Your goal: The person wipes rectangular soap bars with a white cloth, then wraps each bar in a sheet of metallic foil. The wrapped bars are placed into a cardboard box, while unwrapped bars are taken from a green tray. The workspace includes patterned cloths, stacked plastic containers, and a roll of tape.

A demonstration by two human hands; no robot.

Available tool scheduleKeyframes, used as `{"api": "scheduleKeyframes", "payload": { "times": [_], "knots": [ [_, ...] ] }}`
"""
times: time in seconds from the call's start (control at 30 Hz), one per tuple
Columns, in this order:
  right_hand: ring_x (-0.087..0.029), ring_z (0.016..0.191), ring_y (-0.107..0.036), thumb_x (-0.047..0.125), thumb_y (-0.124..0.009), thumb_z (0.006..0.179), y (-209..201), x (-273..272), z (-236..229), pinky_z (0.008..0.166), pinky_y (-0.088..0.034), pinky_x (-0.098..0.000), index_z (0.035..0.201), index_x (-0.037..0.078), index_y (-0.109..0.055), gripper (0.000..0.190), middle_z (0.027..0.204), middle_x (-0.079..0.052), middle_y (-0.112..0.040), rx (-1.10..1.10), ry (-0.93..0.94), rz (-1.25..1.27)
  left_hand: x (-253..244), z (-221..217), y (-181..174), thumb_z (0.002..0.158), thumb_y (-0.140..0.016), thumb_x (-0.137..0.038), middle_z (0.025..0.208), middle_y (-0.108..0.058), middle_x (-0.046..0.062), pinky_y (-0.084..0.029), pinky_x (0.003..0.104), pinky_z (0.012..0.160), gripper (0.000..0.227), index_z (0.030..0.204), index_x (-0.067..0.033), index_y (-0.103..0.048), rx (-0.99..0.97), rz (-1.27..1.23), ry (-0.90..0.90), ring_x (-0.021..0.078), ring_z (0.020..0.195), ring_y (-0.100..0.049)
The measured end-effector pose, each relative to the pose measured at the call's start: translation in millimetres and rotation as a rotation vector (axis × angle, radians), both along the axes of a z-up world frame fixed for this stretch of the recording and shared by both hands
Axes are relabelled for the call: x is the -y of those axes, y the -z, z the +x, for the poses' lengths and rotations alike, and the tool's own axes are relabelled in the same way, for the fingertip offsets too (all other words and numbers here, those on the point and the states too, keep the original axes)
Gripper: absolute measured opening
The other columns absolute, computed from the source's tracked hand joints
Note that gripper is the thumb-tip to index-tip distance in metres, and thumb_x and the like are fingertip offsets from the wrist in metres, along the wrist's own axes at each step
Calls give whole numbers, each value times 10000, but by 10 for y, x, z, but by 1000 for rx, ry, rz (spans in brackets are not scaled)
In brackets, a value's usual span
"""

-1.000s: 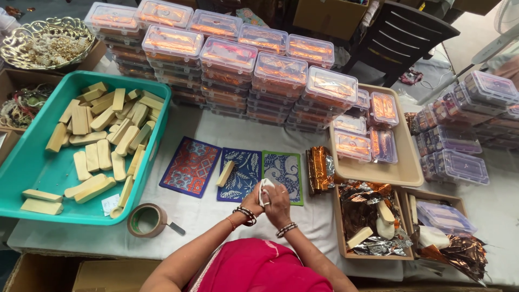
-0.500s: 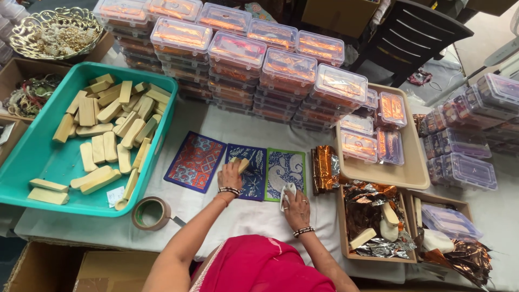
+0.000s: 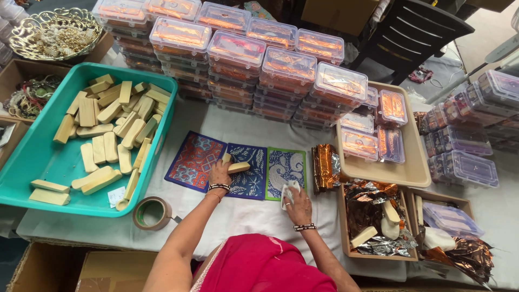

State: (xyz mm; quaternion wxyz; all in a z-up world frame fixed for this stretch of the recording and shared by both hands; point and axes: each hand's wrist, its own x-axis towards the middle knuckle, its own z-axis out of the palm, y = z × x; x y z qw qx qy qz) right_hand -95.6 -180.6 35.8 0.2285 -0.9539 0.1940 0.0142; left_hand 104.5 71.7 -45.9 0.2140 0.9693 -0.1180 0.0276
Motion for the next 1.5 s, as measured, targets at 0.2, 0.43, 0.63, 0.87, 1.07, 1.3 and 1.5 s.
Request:
{"api": "scheduleKeyframes", "payload": {
  "times": [0.2,0.43,0.63,0.87,1.07,1.3,1.5],
  "knots": [
    [-358,1414,-399,301,-731,836,-157,-130,87,1145,-229,-591,1357,178,-539,568,1491,-160,-419,328,15,-392,35,-42,-84,772,-646,2,1218,-631,86,-541,470,907,486,1172,-264,-717,-35,-110,-10,357,1100,-604],
    [-400,1377,-431,239,-772,817,-525,-411,213,1095,-402,-506,1368,106,-542,612,1477,-207,-454,597,-278,-185,597,-527,-341,753,-769,-92,1142,-711,55,-556,336,905,418,1149,-224,-744,-413,-516,223,253,1013,-710],
    [-281,1124,-635,220,-739,899,-487,-262,262,947,-522,-437,1255,176,-597,386,1190,-71,-666,527,-208,-115,664,-631,-854,859,-692,-66,1125,-725,29,-586,346,824,633,1439,-241,-509,-686,-872,213,221,982,-710],
    [-119,793,-662,299,-552,986,-778,-52,341,647,-630,-300,1346,122,-489,406,1070,-44,-613,585,279,983,567,-421,-1024,953,-550,-120,1216,-692,24,-598,335,839,519,1469,-128,-491,-1154,-1537,96,145,1042,-680],
    [-178,757,-651,323,-532,1057,-641,-292,359,687,-608,-342,1340,52,-527,392,954,-110,-624,483,244,1296,820,-635,-1012,1022,-580,-285,1208,-680,37,-563,330,862,471,1465,-147,-498,-1079,-1442,180,158,1049,-651],
    [-191,1041,-604,397,-479,1109,-694,-519,259,877,-539,-334,1325,2,-625,473,1135,-88,-606,508,8,783,880,-863,-1088,1060,-499,-458,1300,-626,78,-567,285,894,515,1478,-165,-428,-810,-1181,364,157,1169,-630],
    [-151,967,-700,229,-661,915,-840,-400,270,803,-634,-318,1360,55,-546,492,1134,-68,-692,412,84,721,776,-942,-1439,959,-674,-381,1262,-583,73,-617,327,860,591,1428,-163,-388,-765,-1193,528,180,1115,-627]
  ]
}}
